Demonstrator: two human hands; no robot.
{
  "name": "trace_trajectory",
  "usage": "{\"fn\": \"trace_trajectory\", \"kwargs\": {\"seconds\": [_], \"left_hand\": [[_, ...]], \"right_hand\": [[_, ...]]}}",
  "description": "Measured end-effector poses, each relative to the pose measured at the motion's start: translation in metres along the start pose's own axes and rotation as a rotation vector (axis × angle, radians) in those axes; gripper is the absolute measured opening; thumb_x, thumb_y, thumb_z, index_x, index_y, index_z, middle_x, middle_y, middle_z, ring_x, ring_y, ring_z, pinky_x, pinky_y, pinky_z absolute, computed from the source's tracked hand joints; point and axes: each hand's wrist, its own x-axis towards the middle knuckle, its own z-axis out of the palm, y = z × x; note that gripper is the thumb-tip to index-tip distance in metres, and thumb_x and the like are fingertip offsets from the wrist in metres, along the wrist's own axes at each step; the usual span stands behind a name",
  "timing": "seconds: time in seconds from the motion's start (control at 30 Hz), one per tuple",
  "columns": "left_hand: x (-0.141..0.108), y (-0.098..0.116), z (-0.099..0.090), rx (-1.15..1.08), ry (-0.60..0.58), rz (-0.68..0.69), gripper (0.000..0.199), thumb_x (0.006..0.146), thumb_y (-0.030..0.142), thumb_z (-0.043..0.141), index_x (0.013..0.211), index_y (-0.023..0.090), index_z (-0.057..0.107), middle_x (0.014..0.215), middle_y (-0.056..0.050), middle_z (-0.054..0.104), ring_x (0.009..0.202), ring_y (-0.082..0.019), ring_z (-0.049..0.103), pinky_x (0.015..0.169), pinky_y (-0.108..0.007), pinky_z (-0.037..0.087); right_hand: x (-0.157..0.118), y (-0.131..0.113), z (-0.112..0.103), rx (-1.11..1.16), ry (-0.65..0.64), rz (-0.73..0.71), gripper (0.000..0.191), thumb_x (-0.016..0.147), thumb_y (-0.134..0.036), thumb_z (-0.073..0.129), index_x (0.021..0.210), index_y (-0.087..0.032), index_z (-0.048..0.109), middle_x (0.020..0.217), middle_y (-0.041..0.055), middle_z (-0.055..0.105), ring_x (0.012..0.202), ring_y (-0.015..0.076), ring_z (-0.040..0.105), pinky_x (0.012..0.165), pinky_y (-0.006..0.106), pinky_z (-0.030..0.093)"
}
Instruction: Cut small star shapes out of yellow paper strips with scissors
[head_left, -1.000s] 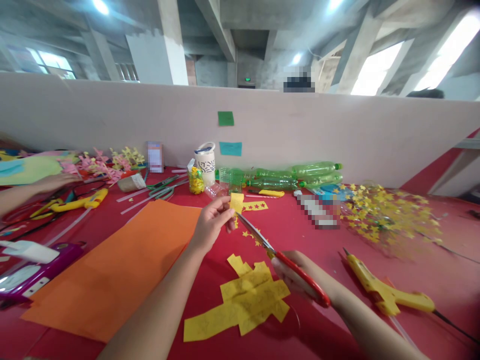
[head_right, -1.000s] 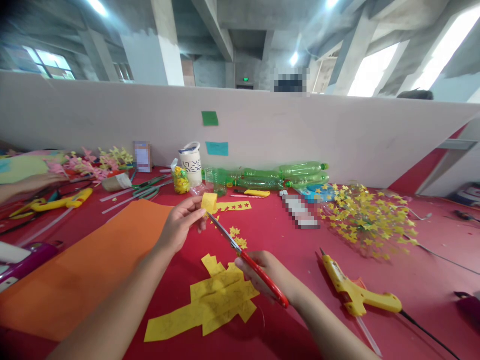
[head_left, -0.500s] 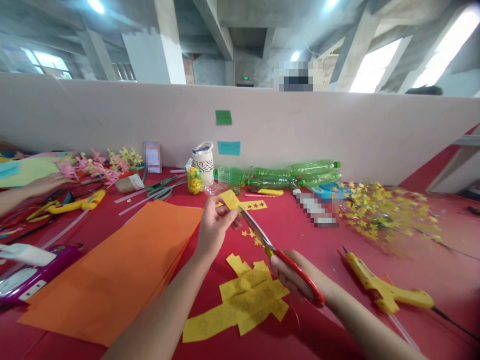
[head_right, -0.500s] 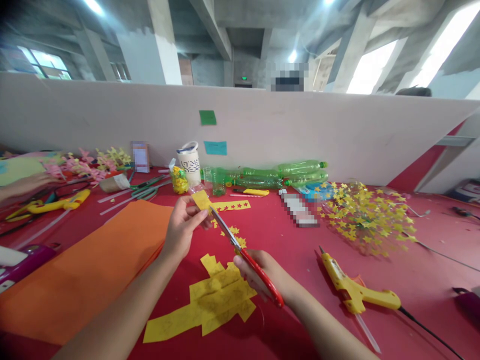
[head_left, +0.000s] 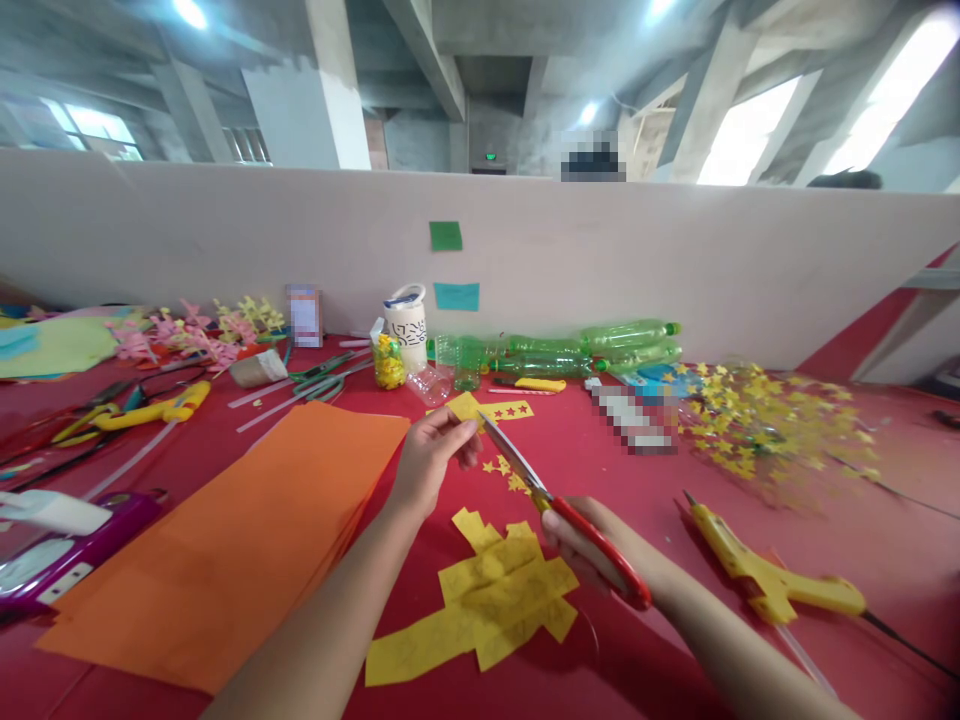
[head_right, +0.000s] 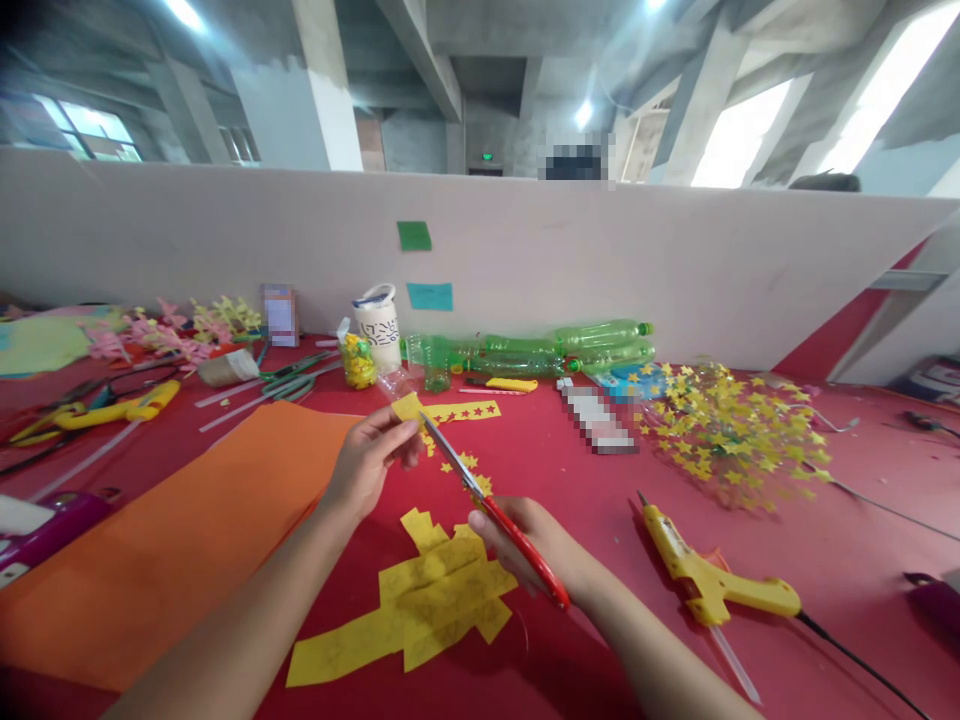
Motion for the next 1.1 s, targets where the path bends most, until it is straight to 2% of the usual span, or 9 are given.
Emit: {"fn": "trace_trajectory", "kwargs": {"seconds": [0.37, 0.57, 0.77, 1.1], "left_hand": [[-0.004, -0.003, 0.005, 0.017, 0.038, 0.058, 0.020, 0.077, 0.034, 0.066, 0.068, 0.017, 0.060, 0.059, 0.001, 0.059, 0.051, -0.009, 0.052, 0.051, -0.022, 0.040], [-0.007, -0.007, 0.014, -0.090, 0.114, 0.019, 0.019, 0.076, 0.033, 0.067, 0.073, 0.016, 0.060, 0.059, 0.002, 0.059, 0.050, -0.008, 0.051, 0.050, -0.021, 0.040], [-0.007, -0.010, 0.016, -0.165, 0.113, -0.002, 0.019, 0.076, 0.031, 0.069, 0.072, 0.016, 0.059, 0.058, 0.002, 0.059, 0.050, -0.007, 0.052, 0.049, -0.019, 0.040], [-0.007, -0.008, 0.016, -0.179, 0.115, -0.024, 0.020, 0.075, 0.031, 0.069, 0.070, 0.016, 0.058, 0.058, 0.002, 0.059, 0.050, -0.008, 0.052, 0.049, -0.020, 0.040]], "right_hand": [[-0.001, -0.005, 0.007, 0.029, 0.003, 0.015, 0.052, 0.082, -0.068, 0.048, 0.069, -0.018, 0.044, 0.045, -0.0098, 0.033, 0.034, 0.0034, 0.030, 0.035, 0.017, 0.019], [0.001, -0.002, 0.019, 0.086, 0.066, 0.069, 0.056, 0.076, -0.074, 0.049, 0.069, -0.020, 0.042, 0.045, -0.0103, 0.031, 0.034, 0.0035, 0.027, 0.033, 0.016, 0.021], [0.001, -0.004, 0.024, 0.057, 0.123, 0.061, 0.059, 0.074, -0.079, 0.045, 0.067, -0.020, 0.040, 0.043, -0.0106, 0.028, 0.034, 0.0041, 0.025, 0.033, 0.017, 0.022], [0.000, -0.007, 0.025, 0.042, 0.147, 0.073, 0.058, 0.075, -0.077, 0.046, 0.065, -0.020, 0.038, 0.043, -0.0106, 0.027, 0.034, 0.0035, 0.025, 0.034, 0.017, 0.019]]}}
